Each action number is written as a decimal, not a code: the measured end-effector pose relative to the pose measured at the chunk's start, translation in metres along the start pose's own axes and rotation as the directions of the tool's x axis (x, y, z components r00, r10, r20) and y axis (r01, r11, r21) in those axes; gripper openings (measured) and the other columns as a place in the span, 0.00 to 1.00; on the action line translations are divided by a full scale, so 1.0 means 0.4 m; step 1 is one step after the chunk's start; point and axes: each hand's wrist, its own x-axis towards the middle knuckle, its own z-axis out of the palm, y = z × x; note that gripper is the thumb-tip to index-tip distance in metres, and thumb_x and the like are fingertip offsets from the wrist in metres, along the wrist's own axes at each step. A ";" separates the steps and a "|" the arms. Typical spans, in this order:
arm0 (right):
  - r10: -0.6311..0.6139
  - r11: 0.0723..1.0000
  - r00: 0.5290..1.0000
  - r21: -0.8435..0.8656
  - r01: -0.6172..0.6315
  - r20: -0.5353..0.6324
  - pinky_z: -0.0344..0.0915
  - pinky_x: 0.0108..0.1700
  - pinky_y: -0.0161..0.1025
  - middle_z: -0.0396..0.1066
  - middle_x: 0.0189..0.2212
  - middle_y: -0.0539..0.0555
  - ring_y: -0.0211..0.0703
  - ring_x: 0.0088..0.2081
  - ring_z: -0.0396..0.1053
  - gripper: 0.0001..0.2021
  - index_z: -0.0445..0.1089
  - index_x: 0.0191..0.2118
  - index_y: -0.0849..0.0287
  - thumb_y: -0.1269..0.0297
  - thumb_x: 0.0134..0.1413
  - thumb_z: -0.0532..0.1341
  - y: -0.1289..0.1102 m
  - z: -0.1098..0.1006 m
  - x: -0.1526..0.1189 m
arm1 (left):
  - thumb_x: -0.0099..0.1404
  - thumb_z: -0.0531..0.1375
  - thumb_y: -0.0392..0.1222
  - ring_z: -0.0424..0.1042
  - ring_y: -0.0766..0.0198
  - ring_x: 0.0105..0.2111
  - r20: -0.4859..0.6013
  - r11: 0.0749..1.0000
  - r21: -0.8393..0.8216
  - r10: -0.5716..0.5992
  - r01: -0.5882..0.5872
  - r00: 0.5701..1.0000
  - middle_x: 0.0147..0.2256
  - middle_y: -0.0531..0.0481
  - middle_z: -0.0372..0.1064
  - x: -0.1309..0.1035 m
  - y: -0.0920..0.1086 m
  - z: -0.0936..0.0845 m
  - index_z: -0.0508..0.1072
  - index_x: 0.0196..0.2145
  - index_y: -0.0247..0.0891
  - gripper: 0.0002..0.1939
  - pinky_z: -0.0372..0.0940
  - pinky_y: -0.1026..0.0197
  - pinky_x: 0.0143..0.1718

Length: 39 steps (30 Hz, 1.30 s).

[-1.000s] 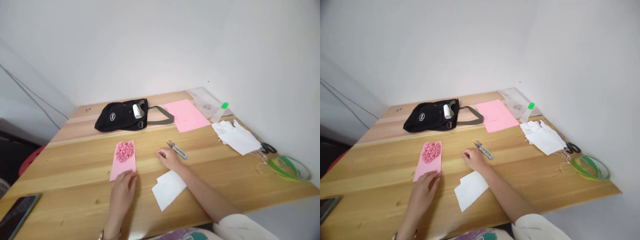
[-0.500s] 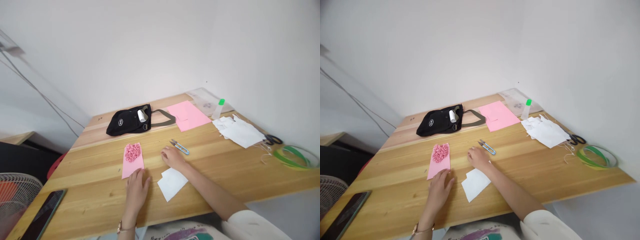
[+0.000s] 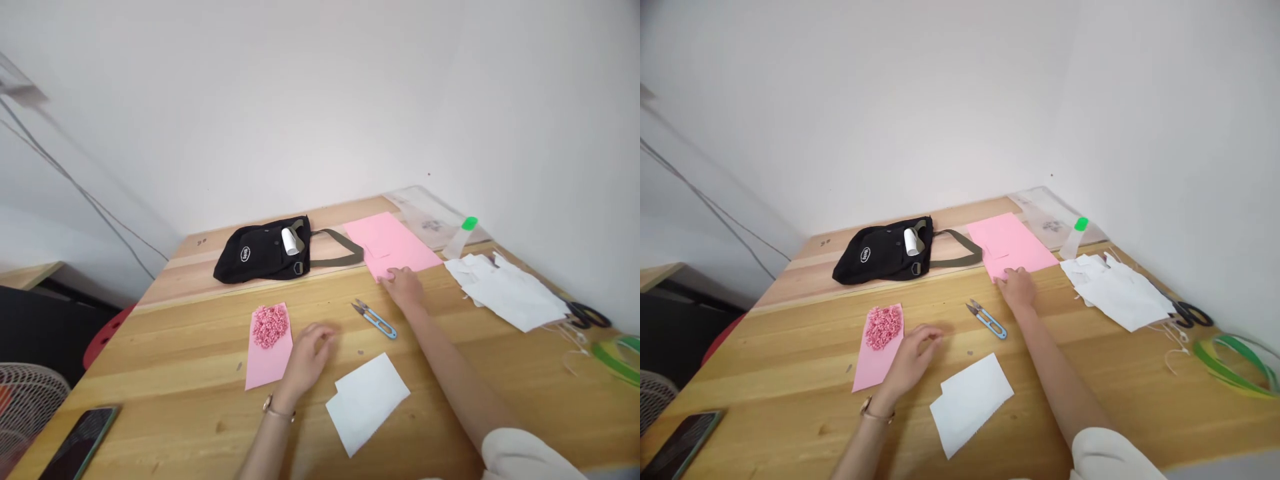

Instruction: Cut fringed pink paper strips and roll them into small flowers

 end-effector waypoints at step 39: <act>-0.130 0.989 0.958 0.038 0.145 -0.256 0.59 0.44 0.45 0.70 0.36 0.63 0.52 0.41 0.65 0.18 0.67 0.46 0.67 0.63 0.58 0.47 -0.033 0.031 -0.027 | 0.68 0.46 0.32 0.65 0.54 0.39 0.251 0.809 0.461 0.277 -0.366 0.927 0.36 0.39 0.67 0.005 0.015 0.135 0.69 0.35 0.33 0.12 0.52 0.55 0.36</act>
